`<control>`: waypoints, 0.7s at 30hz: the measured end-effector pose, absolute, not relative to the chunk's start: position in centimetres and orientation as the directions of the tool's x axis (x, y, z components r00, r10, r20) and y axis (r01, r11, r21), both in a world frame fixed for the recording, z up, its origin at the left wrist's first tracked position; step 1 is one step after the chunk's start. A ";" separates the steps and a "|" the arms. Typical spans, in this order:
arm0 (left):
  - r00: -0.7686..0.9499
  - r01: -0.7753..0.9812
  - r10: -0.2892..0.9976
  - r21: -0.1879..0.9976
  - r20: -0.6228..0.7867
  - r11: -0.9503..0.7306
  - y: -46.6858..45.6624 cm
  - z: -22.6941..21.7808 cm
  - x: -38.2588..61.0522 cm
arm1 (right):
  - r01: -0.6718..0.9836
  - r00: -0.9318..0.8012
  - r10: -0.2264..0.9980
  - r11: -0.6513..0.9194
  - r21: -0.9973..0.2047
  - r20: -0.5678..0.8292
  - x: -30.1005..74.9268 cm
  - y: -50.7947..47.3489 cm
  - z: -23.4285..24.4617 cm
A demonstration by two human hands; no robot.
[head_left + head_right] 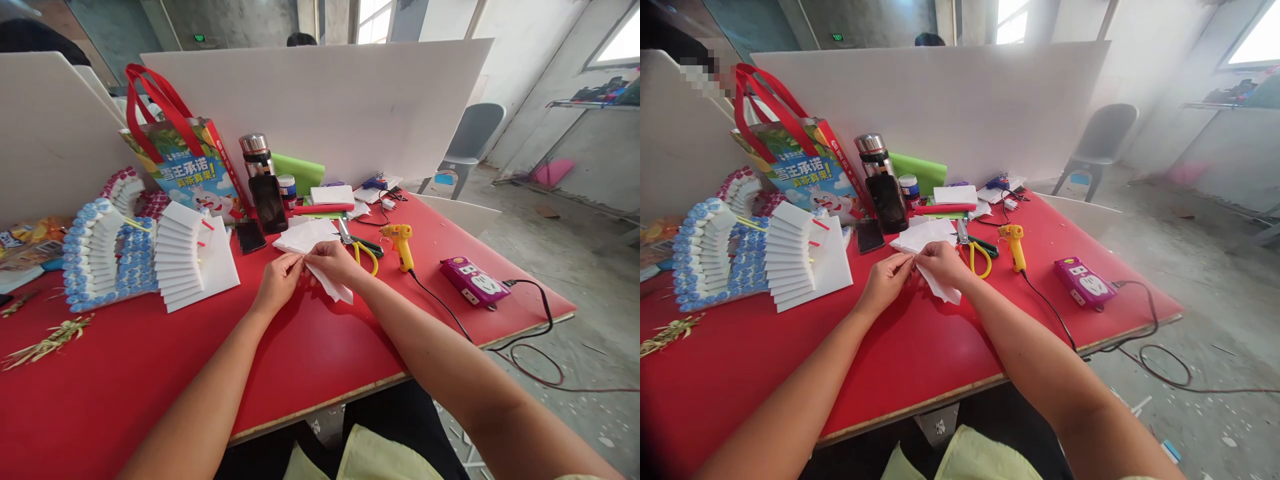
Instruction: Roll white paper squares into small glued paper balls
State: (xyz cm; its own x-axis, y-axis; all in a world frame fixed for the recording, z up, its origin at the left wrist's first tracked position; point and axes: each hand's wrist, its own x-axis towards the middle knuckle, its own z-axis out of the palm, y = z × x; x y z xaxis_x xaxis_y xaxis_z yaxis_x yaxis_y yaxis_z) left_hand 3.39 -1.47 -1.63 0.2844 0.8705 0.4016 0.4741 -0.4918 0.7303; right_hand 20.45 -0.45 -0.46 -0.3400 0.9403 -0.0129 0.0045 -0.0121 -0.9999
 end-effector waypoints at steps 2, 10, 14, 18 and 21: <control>0.294 0.483 0.854 0.705 0.428 -0.520 -1.5 -1.6 3.4 | 0.113 -0.289 0.957 0.070 -0.991 0.035 20.3 -0.4 -0.6; 0.377 0.569 0.792 0.554 0.480 -0.607 -1.7 -1.6 3.6 | 0.392 -0.145 0.966 0.257 -0.883 0.216 20.1 -0.5 -0.8; 0.335 0.548 0.817 0.609 0.469 -0.574 -1.6 -1.6 3.4 | 0.272 -0.186 0.973 0.184 -0.944 0.136 20.0 -0.6 -0.6; 0.263 0.479 0.847 0.699 0.462 -0.530 -1.5 -1.4 3.3 | -0.165 -0.314 0.937 -0.215 -0.963 -0.155 20.4 -0.3 -0.1; 0.267 0.455 0.842 0.709 0.469 -0.539 -1.5 -1.2 3.3 | -0.311 -0.405 0.864 -0.438 -0.844 -0.299 20.9 -0.1 0.3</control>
State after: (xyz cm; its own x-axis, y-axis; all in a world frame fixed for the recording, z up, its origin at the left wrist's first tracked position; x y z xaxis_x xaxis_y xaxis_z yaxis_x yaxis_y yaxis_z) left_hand 3.26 -1.48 -1.25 0.2669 0.8419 0.4690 0.4546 -0.5390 0.7091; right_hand 20.89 -0.07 0.27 -0.4052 0.8640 -0.2989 -0.3108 -0.4377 -0.8437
